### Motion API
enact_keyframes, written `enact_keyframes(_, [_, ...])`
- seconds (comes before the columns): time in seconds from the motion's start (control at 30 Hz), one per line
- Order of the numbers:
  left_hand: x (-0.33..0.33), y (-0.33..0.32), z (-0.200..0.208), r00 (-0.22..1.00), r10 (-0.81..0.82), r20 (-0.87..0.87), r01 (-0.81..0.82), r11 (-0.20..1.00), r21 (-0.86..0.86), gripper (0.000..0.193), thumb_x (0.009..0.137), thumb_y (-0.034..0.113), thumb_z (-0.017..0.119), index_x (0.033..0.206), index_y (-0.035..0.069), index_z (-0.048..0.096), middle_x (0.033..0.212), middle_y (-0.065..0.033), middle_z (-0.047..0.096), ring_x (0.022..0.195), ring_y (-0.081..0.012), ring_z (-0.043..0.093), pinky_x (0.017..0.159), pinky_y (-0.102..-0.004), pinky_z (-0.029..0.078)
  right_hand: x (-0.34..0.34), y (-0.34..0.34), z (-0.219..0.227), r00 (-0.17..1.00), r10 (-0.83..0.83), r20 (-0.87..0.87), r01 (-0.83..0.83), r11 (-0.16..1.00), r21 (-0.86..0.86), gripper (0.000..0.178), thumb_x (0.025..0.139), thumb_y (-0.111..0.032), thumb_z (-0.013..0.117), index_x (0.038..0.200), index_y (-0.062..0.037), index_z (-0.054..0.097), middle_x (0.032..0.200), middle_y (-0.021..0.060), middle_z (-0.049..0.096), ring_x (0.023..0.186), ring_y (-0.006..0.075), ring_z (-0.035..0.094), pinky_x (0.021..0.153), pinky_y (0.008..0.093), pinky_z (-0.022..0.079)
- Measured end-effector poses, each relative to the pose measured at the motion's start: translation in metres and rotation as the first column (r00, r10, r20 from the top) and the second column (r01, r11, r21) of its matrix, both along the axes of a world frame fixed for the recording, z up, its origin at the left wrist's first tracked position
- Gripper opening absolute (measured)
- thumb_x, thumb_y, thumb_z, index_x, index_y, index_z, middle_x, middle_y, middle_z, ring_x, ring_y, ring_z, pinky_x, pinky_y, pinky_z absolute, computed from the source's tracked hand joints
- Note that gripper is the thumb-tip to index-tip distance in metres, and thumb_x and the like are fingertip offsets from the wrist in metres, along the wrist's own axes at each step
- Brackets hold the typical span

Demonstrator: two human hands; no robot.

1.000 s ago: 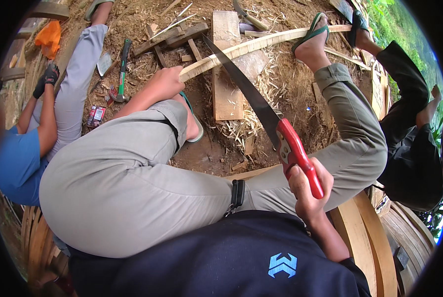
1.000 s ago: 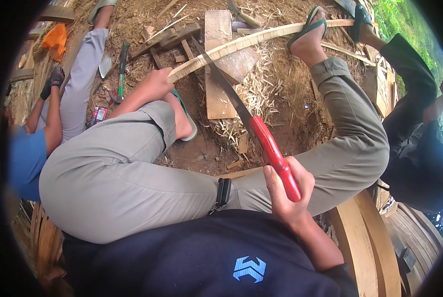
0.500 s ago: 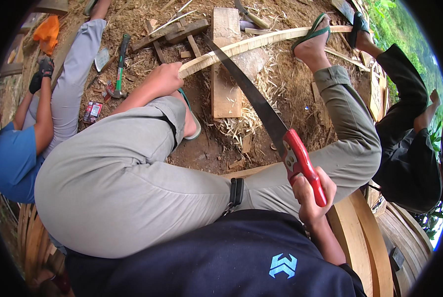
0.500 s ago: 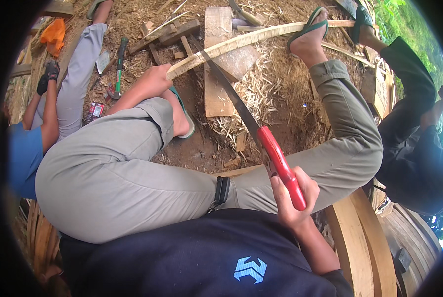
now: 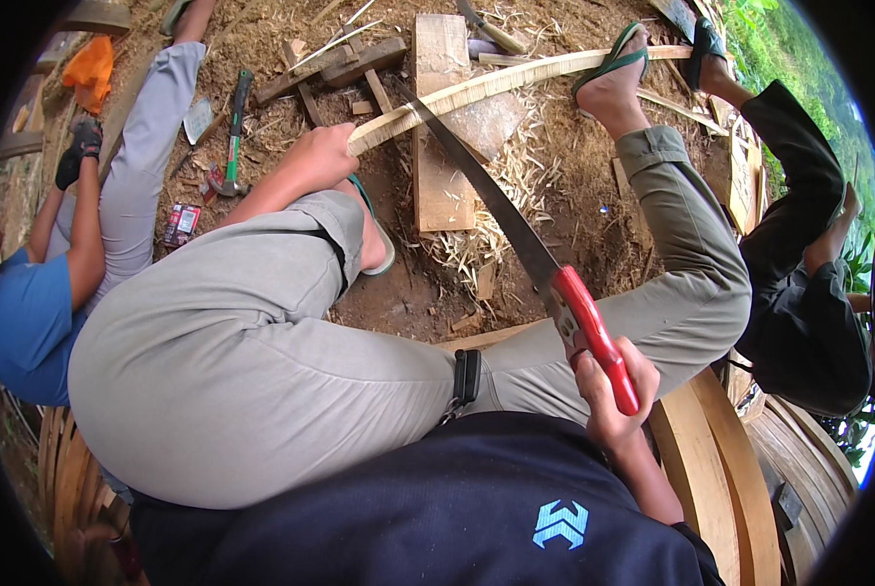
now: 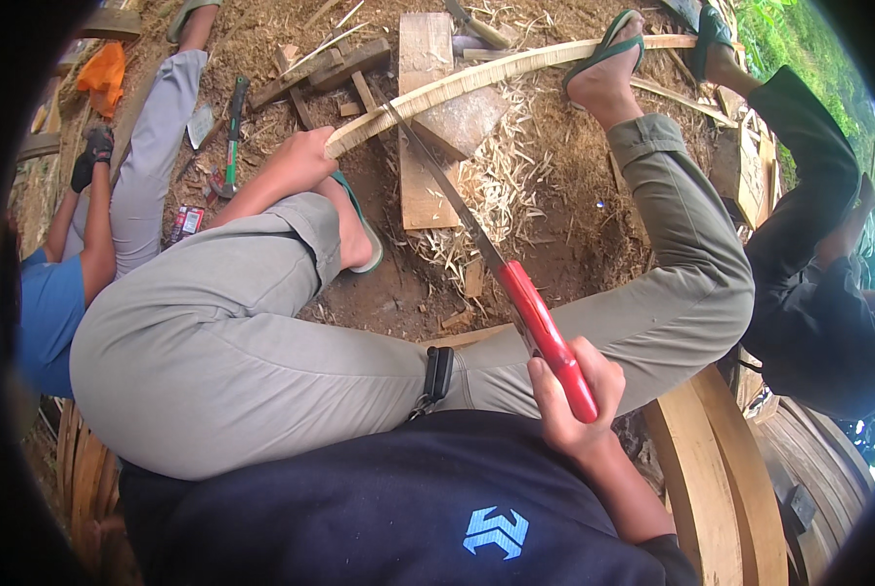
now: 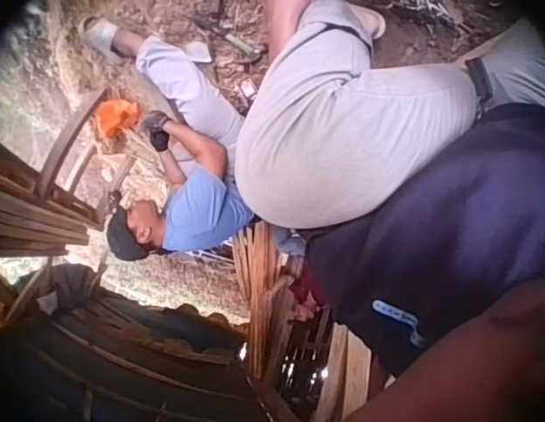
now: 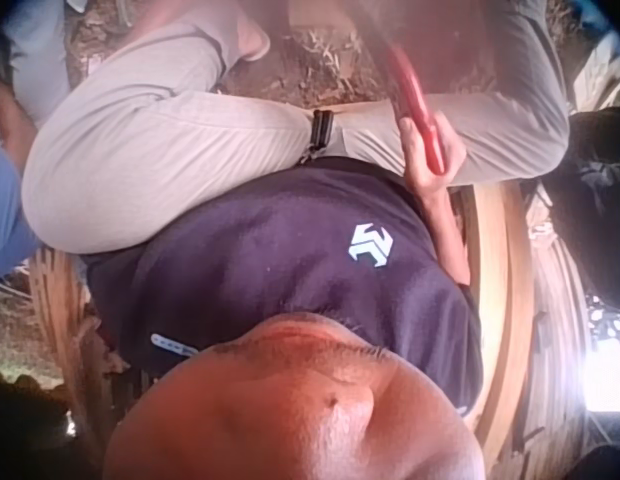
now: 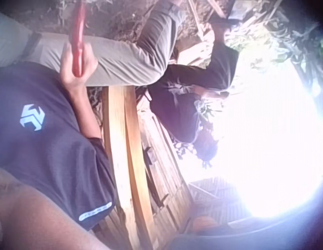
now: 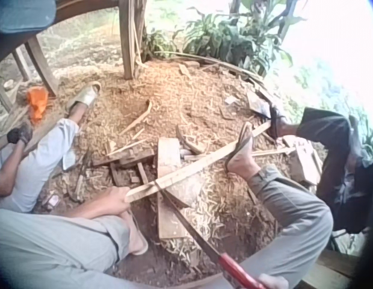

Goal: The person sits on the ground and uses a red hand saw to cut a thin wooden strip. The strip is held in place by the person's feet and rests on a small wooden block. The person saws back and forth repeatedly to cut through the wood.

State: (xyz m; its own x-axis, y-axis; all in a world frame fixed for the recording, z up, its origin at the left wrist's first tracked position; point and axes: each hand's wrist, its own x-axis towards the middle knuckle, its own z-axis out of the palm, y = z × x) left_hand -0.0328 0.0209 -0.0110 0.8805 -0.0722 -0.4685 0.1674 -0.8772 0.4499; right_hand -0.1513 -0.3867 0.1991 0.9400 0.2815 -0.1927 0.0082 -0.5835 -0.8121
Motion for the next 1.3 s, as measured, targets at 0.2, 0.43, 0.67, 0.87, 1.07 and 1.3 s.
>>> enact_keyframes(0.2, [-0.001,-0.002,0.005,0.999,0.027,-0.027,-0.027,1.0,0.008,0.025,0.079,0.015,0.065,0.102,0.004,0.063,0.096,-0.0262,0.07,0.097,-0.0472,0.066,0.083,-0.0536,0.051,0.001,-0.011,0.02,0.996,-0.009,-0.085,0.009,1.0,-0.002,0.01,0.082,0.0,0.07,0.089,0.0061,0.066,0.067,0.011,0.057,0.05,0.0191,0.053,0.05,0.0304,0.04])
enact_keyframes(0.43, [0.002,-0.001,0.003,1.0,-0.012,-0.017,0.012,1.0,0.021,0.027,0.082,0.015,0.061,0.105,0.003,0.065,0.099,-0.0272,0.07,0.098,-0.0466,0.067,0.085,-0.0548,0.052,0.008,0.009,0.03,0.997,0.07,-0.033,-0.073,0.994,-0.081,0.009,0.084,0.002,0.07,0.089,0.0068,0.065,0.066,0.0101,0.054,0.049,0.0183,0.051,0.049,0.0315,0.039])
enact_keyframes(0.67, [0.004,0.012,0.003,1.0,-0.004,0.021,0.001,0.992,0.126,0.026,0.083,0.015,0.061,0.105,0.003,0.065,0.1,-0.0278,0.071,0.099,-0.0465,0.068,0.087,-0.0552,0.053,0.049,0.065,0.033,0.999,-0.041,-0.019,0.043,0.99,0.132,0.017,0.093,-0.006,0.071,0.083,0.0026,0.061,0.062,0.0036,0.048,0.055,0.0072,0.043,0.049,0.0293,0.032])
enact_keyframes(0.87, [0.012,0.01,0.007,0.999,-0.005,0.045,-0.005,0.979,0.205,0.022,0.083,0.014,0.06,0.101,0.001,0.064,0.098,-0.0296,0.07,0.097,-0.0481,0.068,0.086,-0.057,0.053,0.088,0.067,0.055,0.925,-0.157,-0.345,0.218,0.966,0.143,0.021,0.095,-0.017,0.077,0.091,0.0011,0.066,0.069,-0.0019,0.057,0.064,0.0038,0.05,0.056,0.0243,0.04])
enact_keyframes(1.07, [0.014,0.009,-0.001,0.996,-0.053,0.071,0.04,0.985,0.167,0.022,0.083,0.014,0.059,0.101,0.001,0.063,0.098,-0.0293,0.071,0.097,-0.0486,0.068,0.085,-0.0577,0.053,0.109,0.084,0.081,0.862,-0.254,-0.439,0.322,0.943,0.086,0.033,0.092,-0.018,0.077,0.111,0.0059,0.065,0.057,-0.0042,0.047,0.039,0.0028,0.035,0.038,0.0224,0.022])
enact_keyframes(1.3, [0.009,0.013,-0.005,0.998,-0.009,0.057,-0.001,0.984,0.177,0.023,0.083,0.013,0.061,0.103,0.003,0.064,0.097,-0.0285,0.07,0.097,-0.0483,0.067,0.084,-0.0574,0.052,0.113,0.114,0.087,0.898,-0.321,-0.302,0.348,0.937,0.04,0.018,0.093,-0.017,0.073,0.092,0.0002,0.067,0.055,-0.0078,0.042,0.042,0.0003,0.03,0.04,0.0218,0.017])
